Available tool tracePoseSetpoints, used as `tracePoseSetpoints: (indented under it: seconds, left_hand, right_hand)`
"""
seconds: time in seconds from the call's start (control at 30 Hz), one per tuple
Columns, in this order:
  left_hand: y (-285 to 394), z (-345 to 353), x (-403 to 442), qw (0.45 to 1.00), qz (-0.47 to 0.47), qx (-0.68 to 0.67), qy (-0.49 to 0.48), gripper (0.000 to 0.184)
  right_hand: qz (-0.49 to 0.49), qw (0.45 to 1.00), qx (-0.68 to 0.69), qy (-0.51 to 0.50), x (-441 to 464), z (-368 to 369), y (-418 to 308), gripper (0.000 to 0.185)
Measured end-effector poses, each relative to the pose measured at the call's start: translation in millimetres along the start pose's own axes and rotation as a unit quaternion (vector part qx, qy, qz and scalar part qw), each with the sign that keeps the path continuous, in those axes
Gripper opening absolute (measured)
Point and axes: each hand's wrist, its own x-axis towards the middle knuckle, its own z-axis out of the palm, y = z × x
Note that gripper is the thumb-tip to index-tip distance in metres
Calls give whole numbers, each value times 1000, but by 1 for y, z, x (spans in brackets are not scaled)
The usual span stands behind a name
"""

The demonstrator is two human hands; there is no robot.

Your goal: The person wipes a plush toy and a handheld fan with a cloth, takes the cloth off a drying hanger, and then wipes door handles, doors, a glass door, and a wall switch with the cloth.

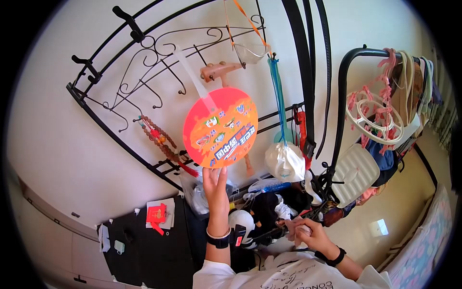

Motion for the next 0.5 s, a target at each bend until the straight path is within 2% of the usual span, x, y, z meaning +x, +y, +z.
tracePoseSetpoints:
  seconds: [0.1,0.17,0.23,0.3,0.37,0.5]
  left_hand:
    - [1,11,12,998,-6,-44,-36,35]
    - [-6,13,15,991,-26,-124,-48,34]
    - [-7,18,17,992,-7,-120,-40,33]
    - [-2,20,9,992,-7,-120,-26,32]
    - [3,25,5,991,3,-133,-31,30]
    - [8,28,2,985,16,-166,-40,28]
  right_hand:
    - [3,1000,13,11,-6,-2,15,21]
    - [-14,1000,-11,22,-14,-7,13,21]
    - [9,999,-4,32,-17,-13,10,21]
    - [-10,999,-2,53,-18,-15,19,20]
    - [-5,997,-55,58,-21,-20,14,20]
    - [14,998,-14,55,-22,-19,12,21]
